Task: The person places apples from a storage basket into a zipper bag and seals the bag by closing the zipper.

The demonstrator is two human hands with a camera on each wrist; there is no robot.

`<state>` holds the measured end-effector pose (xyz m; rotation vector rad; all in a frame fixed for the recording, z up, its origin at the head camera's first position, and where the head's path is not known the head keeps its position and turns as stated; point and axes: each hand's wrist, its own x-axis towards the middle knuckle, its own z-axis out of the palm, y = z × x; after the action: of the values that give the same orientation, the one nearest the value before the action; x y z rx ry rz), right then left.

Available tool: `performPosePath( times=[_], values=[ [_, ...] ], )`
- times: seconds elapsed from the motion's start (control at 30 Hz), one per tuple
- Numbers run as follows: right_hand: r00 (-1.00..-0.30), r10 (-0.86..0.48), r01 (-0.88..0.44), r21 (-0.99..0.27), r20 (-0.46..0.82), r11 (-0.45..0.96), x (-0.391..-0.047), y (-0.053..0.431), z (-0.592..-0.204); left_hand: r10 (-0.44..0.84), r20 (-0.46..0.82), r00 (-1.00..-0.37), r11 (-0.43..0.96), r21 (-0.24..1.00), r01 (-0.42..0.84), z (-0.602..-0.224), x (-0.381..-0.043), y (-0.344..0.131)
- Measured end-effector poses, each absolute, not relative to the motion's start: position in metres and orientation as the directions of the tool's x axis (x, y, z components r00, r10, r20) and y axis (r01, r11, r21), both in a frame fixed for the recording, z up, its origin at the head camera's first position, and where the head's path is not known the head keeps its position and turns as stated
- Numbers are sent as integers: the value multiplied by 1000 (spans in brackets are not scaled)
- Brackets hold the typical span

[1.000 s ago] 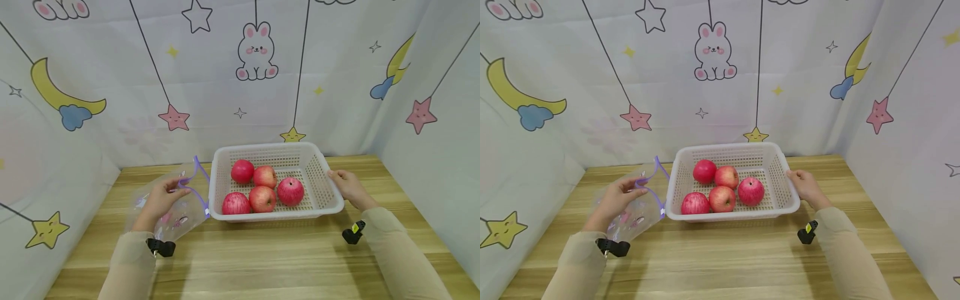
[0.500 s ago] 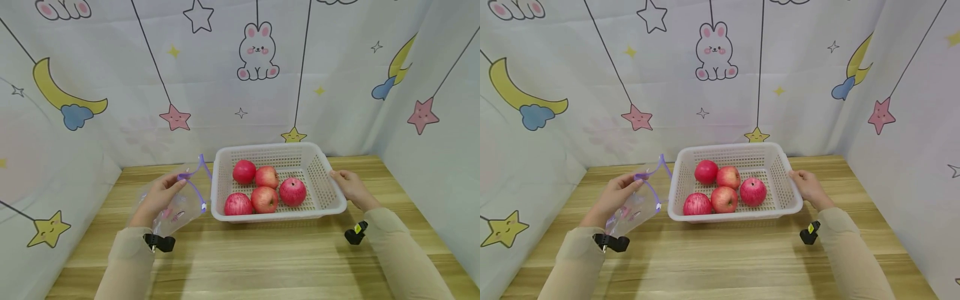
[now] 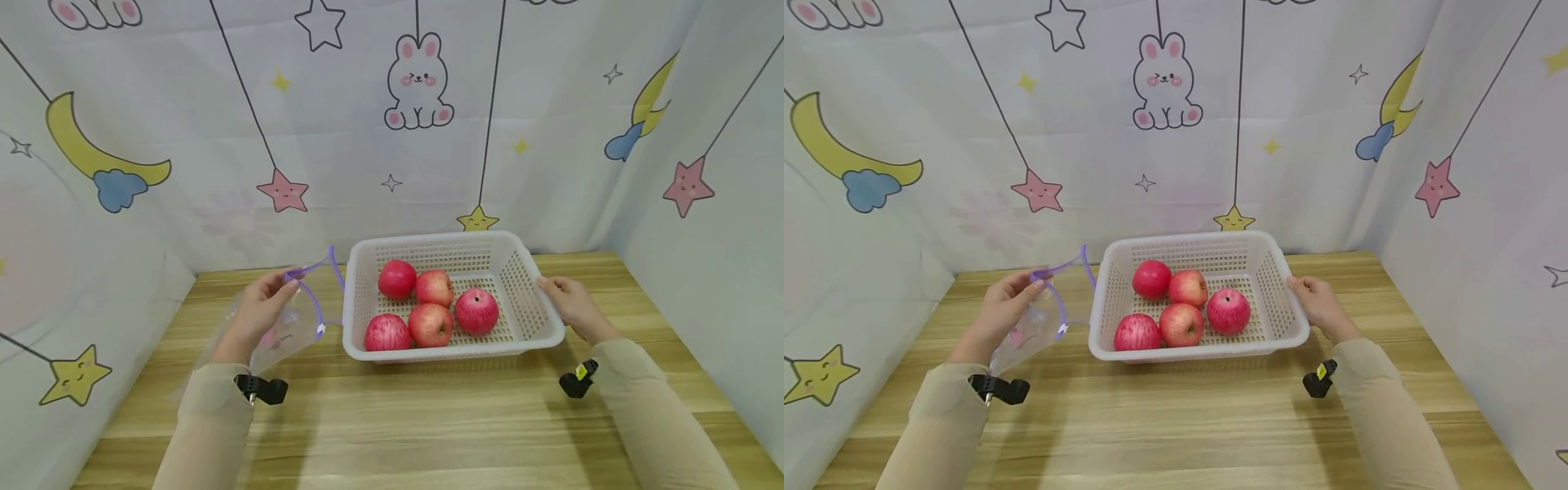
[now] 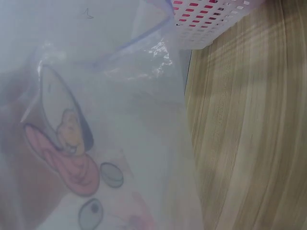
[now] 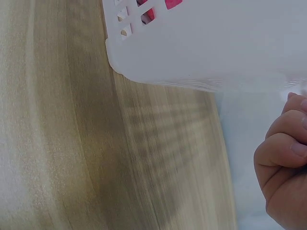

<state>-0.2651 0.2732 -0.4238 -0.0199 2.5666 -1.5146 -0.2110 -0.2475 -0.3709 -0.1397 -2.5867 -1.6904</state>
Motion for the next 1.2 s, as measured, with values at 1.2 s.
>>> performPosePath(
  times=[1.2],
  values=[
    [-990,-89,57,-892,-108,449,-264,272,-423,35,232,-972,608,767,205,-357,-219,-222]
  ],
)
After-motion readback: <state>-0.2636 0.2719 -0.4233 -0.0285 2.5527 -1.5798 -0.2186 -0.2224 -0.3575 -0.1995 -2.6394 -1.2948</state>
